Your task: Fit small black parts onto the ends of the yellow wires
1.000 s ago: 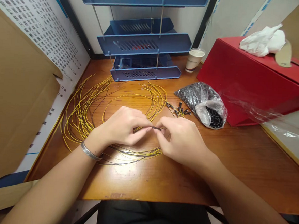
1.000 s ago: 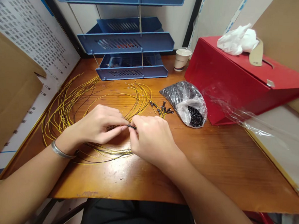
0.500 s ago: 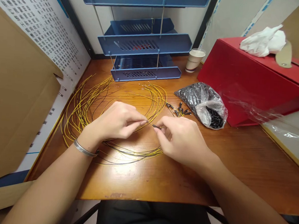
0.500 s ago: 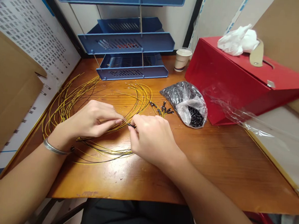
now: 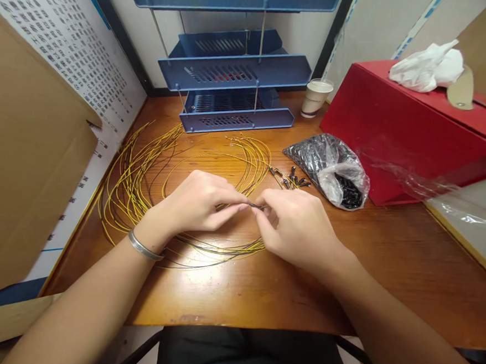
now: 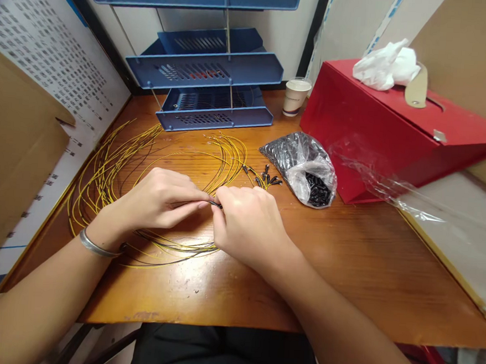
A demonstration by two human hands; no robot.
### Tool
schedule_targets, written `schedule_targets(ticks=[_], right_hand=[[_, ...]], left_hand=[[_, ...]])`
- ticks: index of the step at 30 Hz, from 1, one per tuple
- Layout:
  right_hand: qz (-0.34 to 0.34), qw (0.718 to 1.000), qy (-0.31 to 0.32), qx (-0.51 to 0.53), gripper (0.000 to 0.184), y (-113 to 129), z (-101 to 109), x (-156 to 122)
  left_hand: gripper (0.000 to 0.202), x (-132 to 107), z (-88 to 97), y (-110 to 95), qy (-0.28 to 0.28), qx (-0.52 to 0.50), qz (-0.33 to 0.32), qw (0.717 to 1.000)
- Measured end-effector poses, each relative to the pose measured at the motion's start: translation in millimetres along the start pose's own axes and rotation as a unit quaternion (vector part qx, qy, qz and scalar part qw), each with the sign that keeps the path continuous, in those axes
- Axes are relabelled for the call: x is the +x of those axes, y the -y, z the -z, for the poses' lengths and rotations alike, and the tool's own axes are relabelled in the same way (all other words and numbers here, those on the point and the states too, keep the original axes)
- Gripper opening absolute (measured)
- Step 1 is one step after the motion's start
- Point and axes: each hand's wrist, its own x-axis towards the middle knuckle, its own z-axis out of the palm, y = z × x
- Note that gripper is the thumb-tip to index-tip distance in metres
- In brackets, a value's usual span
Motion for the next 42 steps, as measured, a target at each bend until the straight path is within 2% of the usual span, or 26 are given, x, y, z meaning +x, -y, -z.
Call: schedule_targets(ticks=[4,11,18,22,27,34,42], right_hand=[[-0.006,1.0,0.007,0.004,0.016,0,0,0],[-0.022,1.0,0.011,0.006,0.016,1,1,2],[-0.007,1.0,0.001,-0.004,0.015,-1,0,0],[-0.003,1.0,0.002,0.001,0.014,0,-1,0],[-0.003,1.0,0.001,-0.001,0.017,2,0,2],[-0.009,1.0,0.005,0.004,0.016,1,0,1],[0.018,0.999,-0.031,-0.019,0.017,-2,-2,2]], left_hand=[[0.026,-2,0.4,5,-0.003,-0.003,-0.005,1.0],[0.026,-5,5.5,14,0.007,-0.01,0.025,1.0],[0.023,-3,1.4,8,0.011,-0.011,0.04,0.999],[0.026,0,-4.1,3,0.021,-0.016,0.015,1.0],[0.027,0,-3.1,4,0.006,-0.021,-0.011,1.0],[0.029,-1,2.3,7,0.009,-0.023,0.008,1.0],[0.026,-1,3.8,7,0.007,-0.017,0.029,0.999]])
